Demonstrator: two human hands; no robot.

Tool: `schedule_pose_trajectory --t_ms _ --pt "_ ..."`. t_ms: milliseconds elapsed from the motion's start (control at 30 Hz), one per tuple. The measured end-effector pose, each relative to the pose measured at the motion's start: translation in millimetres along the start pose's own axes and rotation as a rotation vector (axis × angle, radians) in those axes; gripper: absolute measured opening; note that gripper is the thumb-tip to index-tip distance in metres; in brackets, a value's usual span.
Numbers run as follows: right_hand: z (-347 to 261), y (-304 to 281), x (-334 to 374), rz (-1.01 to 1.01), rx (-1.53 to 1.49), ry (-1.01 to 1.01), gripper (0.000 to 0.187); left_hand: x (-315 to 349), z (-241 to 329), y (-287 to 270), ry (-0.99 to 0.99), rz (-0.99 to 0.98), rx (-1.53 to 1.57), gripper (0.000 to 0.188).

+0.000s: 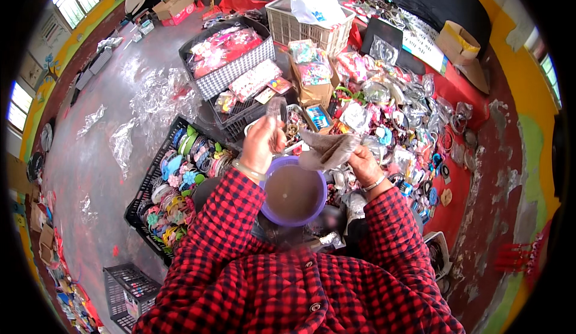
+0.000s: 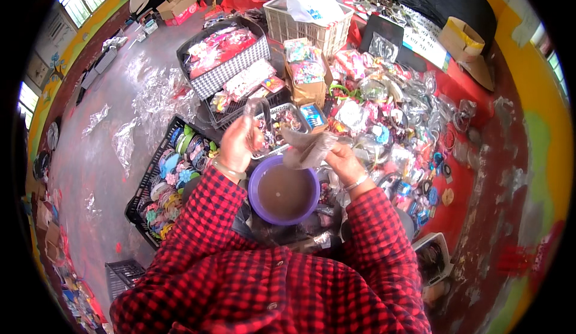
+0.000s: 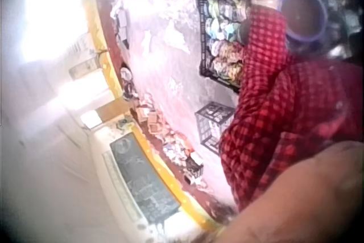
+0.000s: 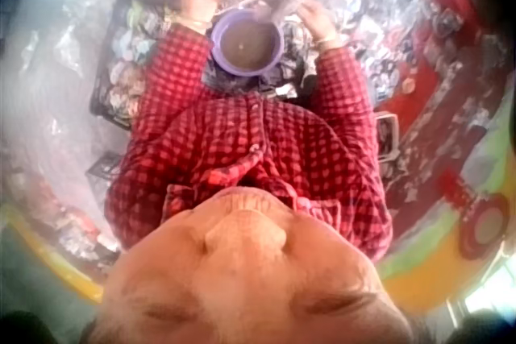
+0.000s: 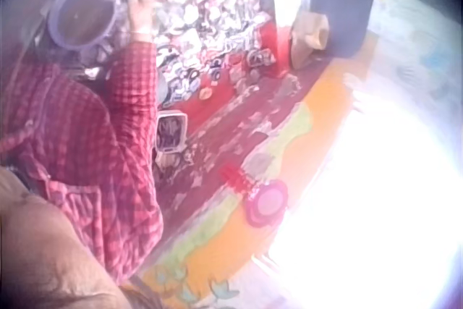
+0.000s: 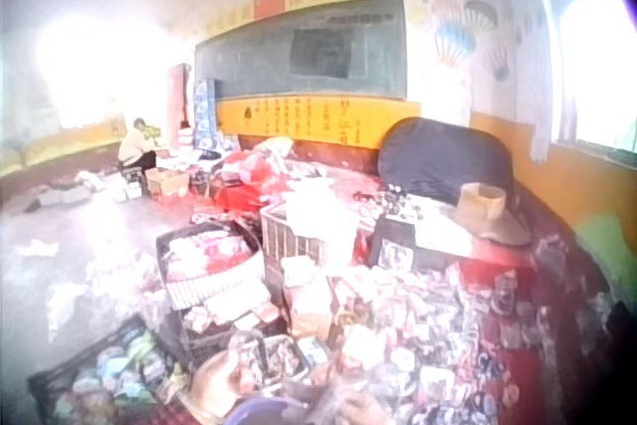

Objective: The person sits on the floor and cleans small accessories, such as hair ties and clips, by dipping them into a purple bowl of water and wiping them with a cloth. The person then places the cleaned items into a black crate filled with similar accessories.

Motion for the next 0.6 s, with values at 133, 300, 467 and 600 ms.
schedule_pose_trajectory --t_ms 133,300,467,600 --pt "-12.5 2.9 -0.1 -0.003 -0.348 -0.094 0.032 2.1 -9.7 17.4 -0.020 -0.148 -0.279 0.019" --pt "-7.8 12.9 0.7 -0.029 -0.486 -0.064 0.038 3.4 -31.0 25.9 0.123 -0.350 -0.593 0.013" --pt "-4.5 53.8 -8.7 -0.017 -0.516 0.017 0.036 12.9 -58.2 32.4 0.156 -0.451 -0.780 0.021" --pt "20.3 59.4 -15.8 0.220 -0.692 -0.067 0.023 11.9 -50.6 47.3 0.082 -0.419 -0.729 0.020"
Point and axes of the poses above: each hand's wrist, its own x-axis away from the middle knuckle, its own y-axis out of the palm, z = x × y, the point moved 1 cm from there along -x, towards the middle knuckle, and after that the axes turned 13 degrees about -z, right-handed, at the moved point
